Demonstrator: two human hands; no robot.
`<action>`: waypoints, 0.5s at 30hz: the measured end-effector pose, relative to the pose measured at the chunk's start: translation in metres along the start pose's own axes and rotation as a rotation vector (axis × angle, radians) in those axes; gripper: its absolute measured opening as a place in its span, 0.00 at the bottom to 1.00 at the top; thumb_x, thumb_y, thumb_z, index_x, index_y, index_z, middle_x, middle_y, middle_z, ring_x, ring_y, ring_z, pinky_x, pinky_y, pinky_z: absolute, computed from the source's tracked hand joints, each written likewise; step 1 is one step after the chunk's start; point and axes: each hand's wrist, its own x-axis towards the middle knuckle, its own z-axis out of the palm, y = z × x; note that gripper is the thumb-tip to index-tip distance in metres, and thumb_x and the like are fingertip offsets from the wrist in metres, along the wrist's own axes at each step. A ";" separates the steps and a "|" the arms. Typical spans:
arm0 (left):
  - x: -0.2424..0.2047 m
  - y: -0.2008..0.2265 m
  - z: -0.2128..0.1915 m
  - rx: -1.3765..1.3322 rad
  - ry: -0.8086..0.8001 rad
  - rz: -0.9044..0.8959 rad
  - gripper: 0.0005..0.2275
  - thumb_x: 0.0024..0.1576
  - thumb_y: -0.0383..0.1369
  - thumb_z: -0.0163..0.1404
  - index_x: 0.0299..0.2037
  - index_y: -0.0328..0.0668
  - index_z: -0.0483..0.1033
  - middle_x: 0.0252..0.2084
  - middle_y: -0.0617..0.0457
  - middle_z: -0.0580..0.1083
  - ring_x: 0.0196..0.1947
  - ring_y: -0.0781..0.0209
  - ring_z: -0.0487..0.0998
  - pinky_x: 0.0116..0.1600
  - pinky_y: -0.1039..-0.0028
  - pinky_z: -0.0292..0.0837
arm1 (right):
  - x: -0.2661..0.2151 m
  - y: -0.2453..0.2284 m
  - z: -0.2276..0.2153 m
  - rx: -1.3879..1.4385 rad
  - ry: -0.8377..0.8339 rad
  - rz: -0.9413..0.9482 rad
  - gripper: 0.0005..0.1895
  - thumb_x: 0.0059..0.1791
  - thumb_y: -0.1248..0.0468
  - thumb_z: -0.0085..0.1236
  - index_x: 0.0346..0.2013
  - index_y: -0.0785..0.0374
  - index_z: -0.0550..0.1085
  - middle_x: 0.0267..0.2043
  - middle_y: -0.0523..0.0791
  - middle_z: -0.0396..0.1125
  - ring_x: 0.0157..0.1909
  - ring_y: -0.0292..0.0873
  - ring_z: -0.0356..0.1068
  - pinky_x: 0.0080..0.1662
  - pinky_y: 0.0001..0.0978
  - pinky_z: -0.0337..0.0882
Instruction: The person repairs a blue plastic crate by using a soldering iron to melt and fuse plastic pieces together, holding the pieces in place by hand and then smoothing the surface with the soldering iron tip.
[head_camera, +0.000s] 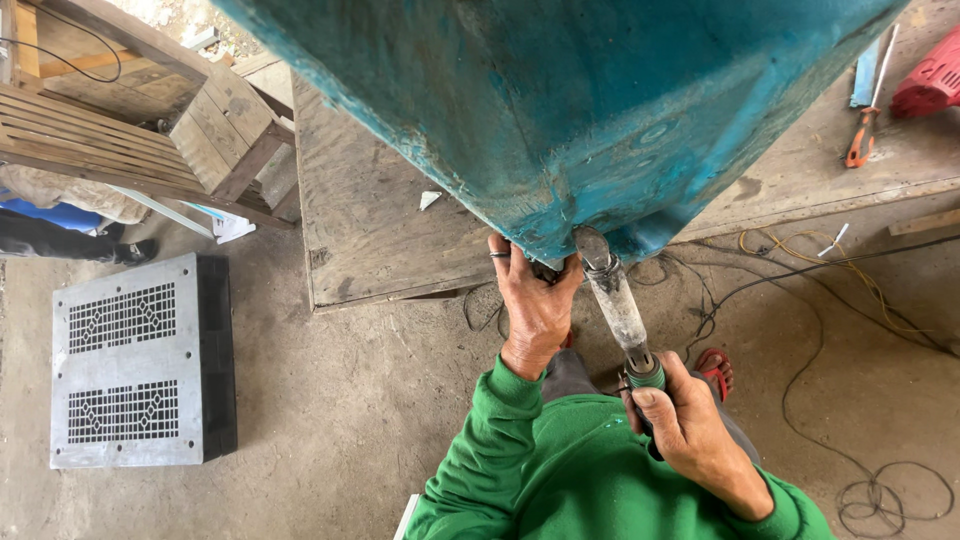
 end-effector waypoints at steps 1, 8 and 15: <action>0.000 0.000 0.000 -0.003 0.001 -0.013 0.14 0.53 0.27 0.60 0.48 0.39 0.74 0.51 0.44 0.64 0.50 0.47 0.66 0.53 0.56 0.69 | 0.000 0.000 0.000 -0.017 0.003 -0.001 0.11 0.55 0.58 0.46 0.37 0.64 0.66 0.22 0.41 0.68 0.23 0.32 0.61 0.28 0.27 0.64; 0.000 -0.001 0.001 -0.040 0.001 -0.044 0.14 0.53 0.28 0.61 0.47 0.39 0.74 0.51 0.44 0.63 0.50 0.47 0.66 0.52 0.56 0.71 | -0.001 -0.008 -0.002 -0.089 0.011 0.031 0.13 0.55 0.56 0.47 0.35 0.63 0.65 0.20 0.41 0.68 0.22 0.33 0.61 0.27 0.28 0.63; 0.000 0.001 0.000 -0.026 0.017 -0.079 0.15 0.54 0.26 0.58 0.51 0.38 0.73 0.51 0.44 0.63 0.49 0.47 0.67 0.52 0.55 0.70 | -0.011 -0.010 -0.007 -0.149 0.009 0.045 0.13 0.54 0.57 0.47 0.33 0.64 0.67 0.19 0.42 0.67 0.22 0.34 0.64 0.27 0.29 0.65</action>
